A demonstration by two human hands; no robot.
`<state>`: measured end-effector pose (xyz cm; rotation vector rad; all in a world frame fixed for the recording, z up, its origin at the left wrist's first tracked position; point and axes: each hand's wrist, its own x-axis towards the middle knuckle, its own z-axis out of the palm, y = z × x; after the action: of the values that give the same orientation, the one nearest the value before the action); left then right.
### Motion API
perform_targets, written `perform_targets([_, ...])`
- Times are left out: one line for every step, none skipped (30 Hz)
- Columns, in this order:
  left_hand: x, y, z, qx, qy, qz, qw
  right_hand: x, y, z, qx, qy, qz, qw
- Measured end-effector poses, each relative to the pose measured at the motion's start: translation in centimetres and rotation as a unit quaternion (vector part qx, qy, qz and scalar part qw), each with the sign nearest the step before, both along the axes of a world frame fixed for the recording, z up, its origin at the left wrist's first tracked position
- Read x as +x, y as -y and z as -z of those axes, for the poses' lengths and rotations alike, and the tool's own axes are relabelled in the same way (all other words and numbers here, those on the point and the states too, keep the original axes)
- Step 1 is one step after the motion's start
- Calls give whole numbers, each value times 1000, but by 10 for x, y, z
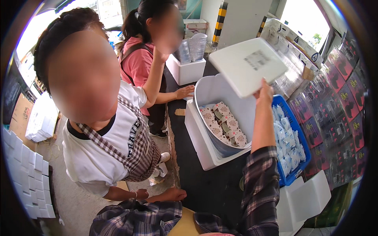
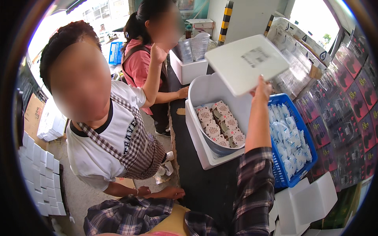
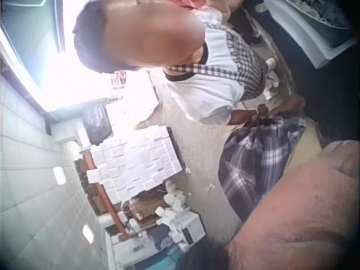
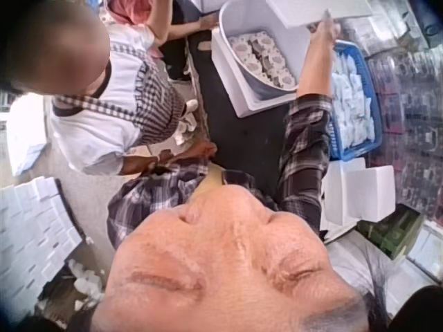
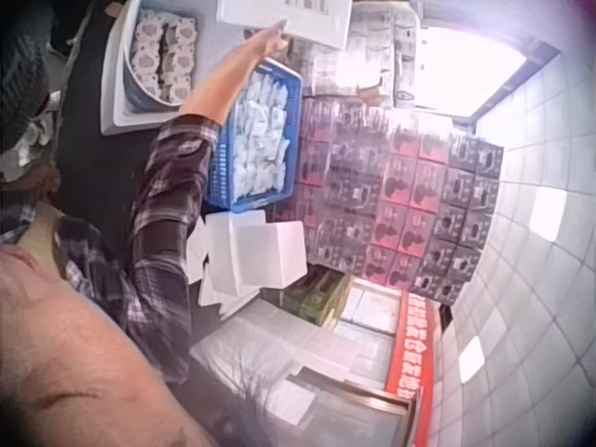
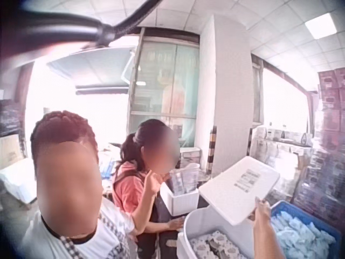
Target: The person packs multiple small containers into cardboard boxes, uses a silver insulated bag, and prepares boxes for shipping by taping them.
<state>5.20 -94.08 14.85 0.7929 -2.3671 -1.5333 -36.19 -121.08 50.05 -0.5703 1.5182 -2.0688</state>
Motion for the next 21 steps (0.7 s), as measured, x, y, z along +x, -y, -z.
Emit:
perform_targets([2, 0, -10, -12, -10, -19, 1000, 17, -4, 10, 48, -2, -73, 996])
perform_targets([5, -4, -21, -24, -16, -41, 999, 34, -15, 21, 94, -1, -149, 984])
perform_targets([-1, -1, -29, -36, -36, -49, 997, 24, -40, 38, 43, -70, -185, 979])
perform_targets([6, 0, -28, -31, -35, -59, 997, 53, -77, 44, 4, -192, -206, 960])
perform_targets([12, -8, -19, -15, -40, -67, 997, 91, -131, 38, -27, -312, -227, 922])
perform_targets([8, -9, -18, -22, -14, -47, 999, 111, -187, 36, -50, -409, -217, 885])
perform_targets([-1, -5, -21, -37, 9, -12, 999, 121, -242, 49, -14, -354, -202, 913])
perform_targets([-4, -10, -26, -50, 17, 29, 998, 119, -283, 75, -43, -496, -165, 851])
perform_targets([-11, -5, -32, -75, 23, 65, 995, 132, -318, 100, -43, -536, -61, 841])
perform_targets([-22, 1, -38, -97, 24, 107, 989, 144, -353, 126, -24, -489, 8, 872])
perform_targets([-27, 1, -47, -111, 17, 95, 989, 158, -383, 146, 43, -416, -10, 908])
perform_targets([-35, 2, -58, -123, 14, 92, 988, 167, -407, 170, 79, -350, -37, 933])
perform_targets([-44, 4, -69, -137, 9, 94, 986, 170, -430, 195, 97, -272, -62, 955])
perform_targets([-50, 9, -82, -136, -11, 67, 988, 172, -443, 213, 107, -231, -71, 964])
perform_targets([-56, 14, -94, -134, -31, 40, 990, 172, -457, 229, 128, -239, -72, 960])
perform_targets([-61, 21, -104, -133, -59, -6, 989, 173, -463, 235, 147, -245, -78, 955])
perform_targets([-67, 28, -112, -130, -86, -52, 986, 172, -464, 232, 153, -246, -73, 954])
perform_targets([-70, 37, -117, -126, -114, -98, 981, 171, -461, 227, 159, -248, -69, 953])
perform_targets([-71, 48, -123, -101, -130, -141, 976, 169, -455, 223, 152, -228, -49, 960])
perform_targets([-73, 62, -128, -76, -149, -183, 969, 164, -449, 221, 149, -208, -44, 966])
perform_targets([-76, 79, -131, -88, -193, -231, 950, 154, -443, 220, 135, -240, -39, 961])
